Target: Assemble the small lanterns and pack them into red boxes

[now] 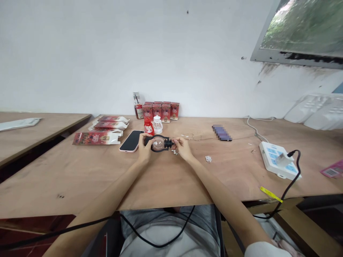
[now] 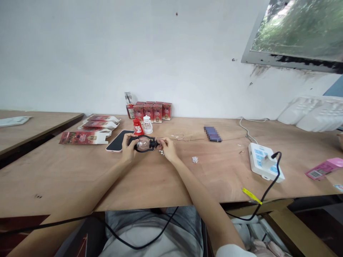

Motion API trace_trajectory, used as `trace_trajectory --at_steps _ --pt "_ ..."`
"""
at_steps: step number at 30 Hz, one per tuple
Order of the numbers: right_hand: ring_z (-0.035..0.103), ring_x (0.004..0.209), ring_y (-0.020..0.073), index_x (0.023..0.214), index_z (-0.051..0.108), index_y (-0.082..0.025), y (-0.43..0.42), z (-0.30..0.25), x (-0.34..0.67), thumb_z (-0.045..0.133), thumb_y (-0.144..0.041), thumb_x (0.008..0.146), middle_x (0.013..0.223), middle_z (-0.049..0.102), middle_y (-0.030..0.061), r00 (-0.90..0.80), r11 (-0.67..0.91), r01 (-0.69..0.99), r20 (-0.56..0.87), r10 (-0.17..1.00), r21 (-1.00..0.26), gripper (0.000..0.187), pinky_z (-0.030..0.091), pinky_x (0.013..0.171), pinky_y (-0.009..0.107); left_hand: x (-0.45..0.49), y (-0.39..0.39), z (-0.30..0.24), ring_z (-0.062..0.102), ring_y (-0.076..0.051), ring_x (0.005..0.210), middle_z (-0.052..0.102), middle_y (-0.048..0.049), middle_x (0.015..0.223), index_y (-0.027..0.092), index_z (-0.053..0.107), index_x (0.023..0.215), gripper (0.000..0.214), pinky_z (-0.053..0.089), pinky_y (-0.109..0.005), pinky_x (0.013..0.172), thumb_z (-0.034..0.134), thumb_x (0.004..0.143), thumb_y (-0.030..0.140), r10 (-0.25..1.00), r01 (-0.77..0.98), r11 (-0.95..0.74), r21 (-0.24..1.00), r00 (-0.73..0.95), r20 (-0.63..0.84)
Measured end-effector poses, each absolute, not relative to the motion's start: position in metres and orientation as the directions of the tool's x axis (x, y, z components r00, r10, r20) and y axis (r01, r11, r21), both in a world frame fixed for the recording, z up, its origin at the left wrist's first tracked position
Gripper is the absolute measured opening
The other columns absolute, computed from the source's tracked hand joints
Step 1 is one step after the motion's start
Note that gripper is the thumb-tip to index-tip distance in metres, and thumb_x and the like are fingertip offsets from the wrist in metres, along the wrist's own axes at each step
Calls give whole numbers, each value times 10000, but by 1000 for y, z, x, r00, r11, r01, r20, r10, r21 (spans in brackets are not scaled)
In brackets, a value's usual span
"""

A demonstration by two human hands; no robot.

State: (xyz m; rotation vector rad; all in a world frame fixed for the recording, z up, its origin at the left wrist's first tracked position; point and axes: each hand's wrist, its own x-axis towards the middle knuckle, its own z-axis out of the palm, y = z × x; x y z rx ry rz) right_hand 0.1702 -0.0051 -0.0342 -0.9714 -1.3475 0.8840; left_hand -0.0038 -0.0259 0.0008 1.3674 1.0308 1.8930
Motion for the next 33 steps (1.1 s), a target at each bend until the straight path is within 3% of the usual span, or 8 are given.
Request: trace_trajectory --at_steps 5,14,23,33 --pt "576 529 121 768 568 -196 -4 -36 173 560 -510 786 636 592 -21 46 342 71 345 937 -937 314 481 574 263 -4 -27 2 510 -164 808 527 6 791 225 518 749 170 418 -251 769 612 613 268 828 -52 -510 858 -299 474" --pt "539 518 98 770 553 -194 -7 -29 170 566 -541 757 651 565 -27 57 384 -56 381 923 -922 347 501 565 265 -5 -26 4 499 -161 795 518 7 792 224 496 768 196 411 -250 755 604 610 270 788 -12 -533 846 -373 491" --pt "546 496 93 789 544 -193 -7 -27 171 531 -542 782 642 563 -32 149 366 -12 360 921 -930 349 471 543 247 -8 -23 3 498 -158 805 505 7 799 225 495 787 178 410 -254 782 593 648 276 763 24 -536 844 -416 496" --pt "548 508 92 794 552 -200 -14 -23 166 535 -564 779 650 561 -30 106 391 -27 386 916 -920 365 466 531 237 -5 -25 4 510 -156 824 498 9 809 217 493 791 189 412 -256 803 600 647 274 725 31 -563 826 -461 512"
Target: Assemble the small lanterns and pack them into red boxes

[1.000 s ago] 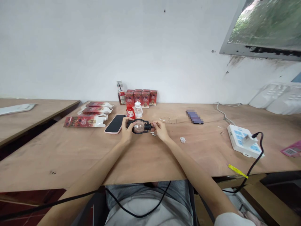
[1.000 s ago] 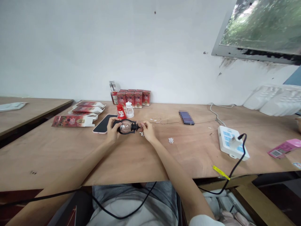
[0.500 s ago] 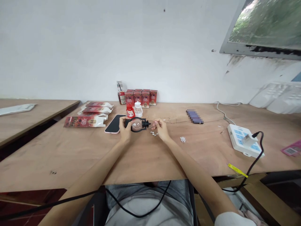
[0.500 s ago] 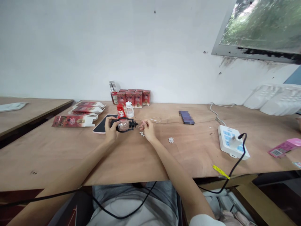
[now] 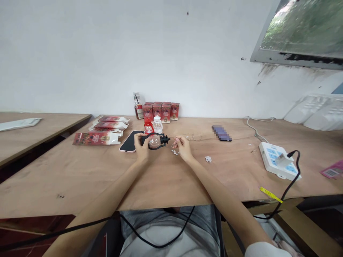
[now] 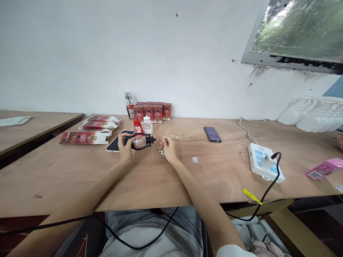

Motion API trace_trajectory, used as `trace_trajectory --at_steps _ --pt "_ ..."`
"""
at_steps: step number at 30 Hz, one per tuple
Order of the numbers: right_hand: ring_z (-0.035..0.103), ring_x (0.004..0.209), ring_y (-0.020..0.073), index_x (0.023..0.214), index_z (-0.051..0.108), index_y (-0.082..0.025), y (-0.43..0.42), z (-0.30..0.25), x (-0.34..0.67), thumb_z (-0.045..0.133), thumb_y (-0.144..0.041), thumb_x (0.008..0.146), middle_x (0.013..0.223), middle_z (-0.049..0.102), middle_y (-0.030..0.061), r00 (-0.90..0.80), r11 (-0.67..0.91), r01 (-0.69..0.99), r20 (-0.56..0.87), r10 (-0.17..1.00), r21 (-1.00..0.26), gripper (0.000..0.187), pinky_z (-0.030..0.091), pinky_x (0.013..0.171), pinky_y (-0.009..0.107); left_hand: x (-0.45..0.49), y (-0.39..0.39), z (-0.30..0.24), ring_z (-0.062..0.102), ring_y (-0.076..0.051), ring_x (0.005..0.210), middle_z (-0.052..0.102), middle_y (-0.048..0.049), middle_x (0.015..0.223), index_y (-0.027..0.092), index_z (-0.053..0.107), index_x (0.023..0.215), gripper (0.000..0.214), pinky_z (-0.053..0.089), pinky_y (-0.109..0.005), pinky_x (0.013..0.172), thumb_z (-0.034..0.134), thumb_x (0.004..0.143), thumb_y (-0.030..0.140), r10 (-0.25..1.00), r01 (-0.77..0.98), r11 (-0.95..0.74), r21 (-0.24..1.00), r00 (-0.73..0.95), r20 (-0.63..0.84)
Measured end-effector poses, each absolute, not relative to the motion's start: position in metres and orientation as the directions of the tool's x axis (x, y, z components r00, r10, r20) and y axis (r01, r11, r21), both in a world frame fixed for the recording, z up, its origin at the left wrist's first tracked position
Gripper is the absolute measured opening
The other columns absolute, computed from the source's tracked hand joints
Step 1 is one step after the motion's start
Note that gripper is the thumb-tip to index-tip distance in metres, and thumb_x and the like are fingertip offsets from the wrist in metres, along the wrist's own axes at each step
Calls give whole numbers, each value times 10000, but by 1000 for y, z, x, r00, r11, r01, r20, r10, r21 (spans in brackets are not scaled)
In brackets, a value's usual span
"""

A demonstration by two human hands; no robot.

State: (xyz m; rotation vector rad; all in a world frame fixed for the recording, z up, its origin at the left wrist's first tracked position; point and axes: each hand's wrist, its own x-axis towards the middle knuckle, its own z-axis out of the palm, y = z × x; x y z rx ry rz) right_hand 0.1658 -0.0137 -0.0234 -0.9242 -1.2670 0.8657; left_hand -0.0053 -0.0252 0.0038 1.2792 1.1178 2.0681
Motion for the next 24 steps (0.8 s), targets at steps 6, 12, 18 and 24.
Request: trace_trajectory --at_steps 6,12,18,24 --pt "572 535 95 836 559 -198 -14 -27 165 513 -543 805 674 574 -25 71 394 -20 392 917 -919 350 451 542 231 -7 -23 -1 515 -158 822 525 7 818 225 506 787 178 421 -260 807 613 653 275 753 7 -554 832 -421 505" --pt "550 529 94 804 556 -202 -13 -28 167 515 -542 805 663 550 -32 90 402 11 401 912 -916 342 457 552 237 -6 -26 3 514 -164 818 515 3 797 225 518 763 161 419 -259 793 606 633 263 763 -11 -562 827 -392 513" --pt "563 530 108 790 543 -209 -13 -24 167 511 -535 806 647 536 -31 105 422 -21 417 903 -907 328 453 552 246 -7 -24 3 517 -158 808 514 6 794 220 508 770 153 416 -256 789 596 650 254 742 0 -562 827 -443 503" --pt "541 520 98 793 547 -212 -15 -25 165 497 -523 823 630 526 -38 73 449 -13 447 891 -893 317 406 533 228 -7 -22 0 506 -149 814 502 13 802 217 498 783 159 402 -249 803 589 657 252 733 9 -563 827 -456 504"
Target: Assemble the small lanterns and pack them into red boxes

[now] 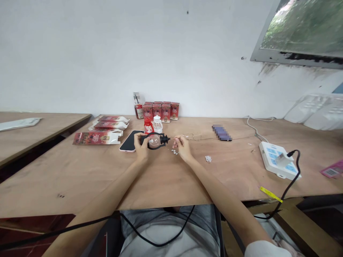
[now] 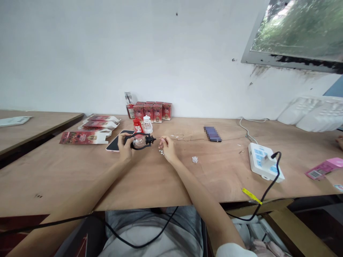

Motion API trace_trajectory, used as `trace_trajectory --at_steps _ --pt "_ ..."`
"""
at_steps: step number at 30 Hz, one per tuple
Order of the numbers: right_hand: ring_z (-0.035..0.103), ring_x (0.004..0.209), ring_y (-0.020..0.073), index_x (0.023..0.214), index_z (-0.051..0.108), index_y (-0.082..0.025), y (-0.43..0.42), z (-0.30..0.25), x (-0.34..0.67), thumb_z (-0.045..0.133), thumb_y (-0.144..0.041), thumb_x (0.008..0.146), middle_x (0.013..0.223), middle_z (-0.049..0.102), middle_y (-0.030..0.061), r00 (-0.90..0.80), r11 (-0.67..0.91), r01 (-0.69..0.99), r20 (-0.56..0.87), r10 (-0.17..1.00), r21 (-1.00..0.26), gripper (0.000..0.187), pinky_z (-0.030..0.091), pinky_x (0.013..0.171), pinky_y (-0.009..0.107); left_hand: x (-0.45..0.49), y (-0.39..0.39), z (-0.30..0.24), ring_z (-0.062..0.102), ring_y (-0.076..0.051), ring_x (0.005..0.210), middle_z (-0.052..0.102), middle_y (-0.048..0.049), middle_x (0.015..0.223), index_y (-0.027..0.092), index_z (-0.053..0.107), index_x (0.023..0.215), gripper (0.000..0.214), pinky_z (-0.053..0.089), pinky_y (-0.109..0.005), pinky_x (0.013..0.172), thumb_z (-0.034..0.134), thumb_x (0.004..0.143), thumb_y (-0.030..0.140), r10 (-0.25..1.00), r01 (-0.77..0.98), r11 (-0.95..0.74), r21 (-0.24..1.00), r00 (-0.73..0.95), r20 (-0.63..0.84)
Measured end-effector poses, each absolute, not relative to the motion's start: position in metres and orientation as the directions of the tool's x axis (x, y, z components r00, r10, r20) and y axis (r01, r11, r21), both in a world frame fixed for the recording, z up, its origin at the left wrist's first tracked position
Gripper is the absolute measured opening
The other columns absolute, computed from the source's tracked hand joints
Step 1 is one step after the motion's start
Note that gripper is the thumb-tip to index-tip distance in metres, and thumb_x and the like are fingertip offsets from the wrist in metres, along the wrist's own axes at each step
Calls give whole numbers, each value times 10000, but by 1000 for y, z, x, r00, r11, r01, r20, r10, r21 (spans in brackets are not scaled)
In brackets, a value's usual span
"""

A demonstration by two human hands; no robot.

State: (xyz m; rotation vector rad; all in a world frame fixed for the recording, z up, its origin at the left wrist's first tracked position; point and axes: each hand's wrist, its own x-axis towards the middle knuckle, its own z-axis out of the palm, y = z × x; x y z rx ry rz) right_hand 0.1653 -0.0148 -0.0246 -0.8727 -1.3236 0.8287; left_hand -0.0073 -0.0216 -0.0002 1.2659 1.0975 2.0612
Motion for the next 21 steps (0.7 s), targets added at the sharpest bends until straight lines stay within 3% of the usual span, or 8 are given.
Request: trace_trajectory --at_steps 6,13,21 --pt "538 529 107 796 547 -212 -14 -25 166 503 -518 828 627 527 -35 79 474 -23 471 878 -880 311 412 555 240 -3 -26 -1 510 -152 810 519 8 803 215 496 784 183 402 -246 784 606 641 245 774 -14 -559 829 -367 516" --pt "536 536 111 795 546 -208 -13 -28 167 489 -511 828 630 531 -34 76 454 5 453 889 -891 310 421 558 243 -3 -24 -2 500 -151 780 520 12 779 209 505 771 192 407 -247 738 612 618 258 755 -22 -580 814 -388 528" --pt "556 511 119 767 544 -206 -9 -31 168 505 -532 797 615 524 -34 106 402 35 404 909 -915 330 426 523 249 -7 -15 -10 491 -137 739 516 13 791 202 509 776 166 386 -236 680 588 641 256 815 -156 -537 829 -351 461"
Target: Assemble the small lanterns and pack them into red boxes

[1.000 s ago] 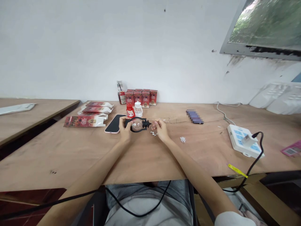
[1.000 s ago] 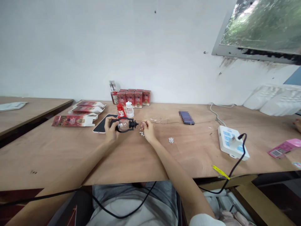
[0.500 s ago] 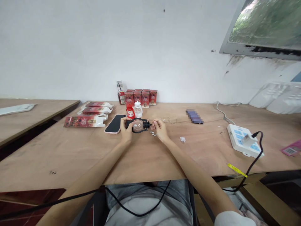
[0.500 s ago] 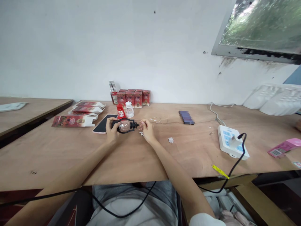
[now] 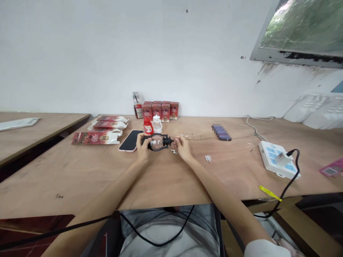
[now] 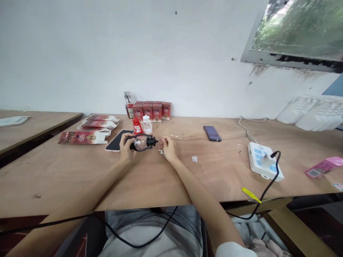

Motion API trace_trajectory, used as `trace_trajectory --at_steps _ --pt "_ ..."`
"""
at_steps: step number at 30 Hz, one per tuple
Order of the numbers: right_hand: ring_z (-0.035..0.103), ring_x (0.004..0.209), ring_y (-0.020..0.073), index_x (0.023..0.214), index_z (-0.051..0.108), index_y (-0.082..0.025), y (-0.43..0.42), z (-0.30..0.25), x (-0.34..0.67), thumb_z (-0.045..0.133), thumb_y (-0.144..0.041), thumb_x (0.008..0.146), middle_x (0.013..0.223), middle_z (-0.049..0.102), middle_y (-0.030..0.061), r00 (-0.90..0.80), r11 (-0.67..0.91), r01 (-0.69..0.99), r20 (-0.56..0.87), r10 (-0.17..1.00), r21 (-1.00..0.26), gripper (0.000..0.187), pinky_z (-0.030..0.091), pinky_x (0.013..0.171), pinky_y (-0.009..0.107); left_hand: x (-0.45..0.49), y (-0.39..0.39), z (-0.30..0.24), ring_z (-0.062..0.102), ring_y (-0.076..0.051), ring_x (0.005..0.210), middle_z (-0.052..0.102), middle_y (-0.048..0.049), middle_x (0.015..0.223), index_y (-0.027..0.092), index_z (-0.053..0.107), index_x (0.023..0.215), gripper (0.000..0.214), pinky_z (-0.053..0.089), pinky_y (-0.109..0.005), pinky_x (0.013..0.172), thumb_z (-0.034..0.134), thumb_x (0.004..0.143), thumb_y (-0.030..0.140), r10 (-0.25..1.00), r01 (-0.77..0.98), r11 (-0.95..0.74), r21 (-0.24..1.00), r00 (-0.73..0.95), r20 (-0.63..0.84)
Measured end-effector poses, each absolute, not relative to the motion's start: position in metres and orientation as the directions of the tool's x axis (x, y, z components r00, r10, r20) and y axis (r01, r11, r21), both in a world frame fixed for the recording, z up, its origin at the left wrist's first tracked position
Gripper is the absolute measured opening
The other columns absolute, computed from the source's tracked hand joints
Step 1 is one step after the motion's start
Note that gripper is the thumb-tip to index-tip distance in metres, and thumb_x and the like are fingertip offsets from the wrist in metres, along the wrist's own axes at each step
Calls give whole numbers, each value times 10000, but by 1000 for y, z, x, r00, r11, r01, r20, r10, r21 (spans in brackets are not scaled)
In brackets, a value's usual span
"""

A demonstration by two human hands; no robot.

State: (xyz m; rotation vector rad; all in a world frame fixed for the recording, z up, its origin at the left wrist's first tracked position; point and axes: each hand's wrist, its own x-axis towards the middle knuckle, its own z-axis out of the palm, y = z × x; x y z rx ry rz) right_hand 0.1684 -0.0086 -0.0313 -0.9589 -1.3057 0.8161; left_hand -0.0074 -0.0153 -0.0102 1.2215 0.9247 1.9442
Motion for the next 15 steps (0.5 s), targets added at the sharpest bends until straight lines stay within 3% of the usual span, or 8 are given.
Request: trace_trajectory --at_steps 7,15 --pt "514 503 103 774 535 -211 -9 -26 167 531 -565 775 599 519 -40 114 459 -82 450 886 -884 354 454 543 248 -10 -15 -7 479 -145 784 492 11 784 192 523 771 186 385 -234 716 598 616 262 791 -103 -535 838 -410 454" --pt "542 518 113 794 533 -212 -10 -29 167 506 -518 820 606 530 -36 127 484 -36 477 870 -874 308 436 550 247 -8 -18 -10 506 -180 872 551 -11 862 196 578 840 236 400 -262 783 577 614 265 843 -79 -499 863 -277 462"
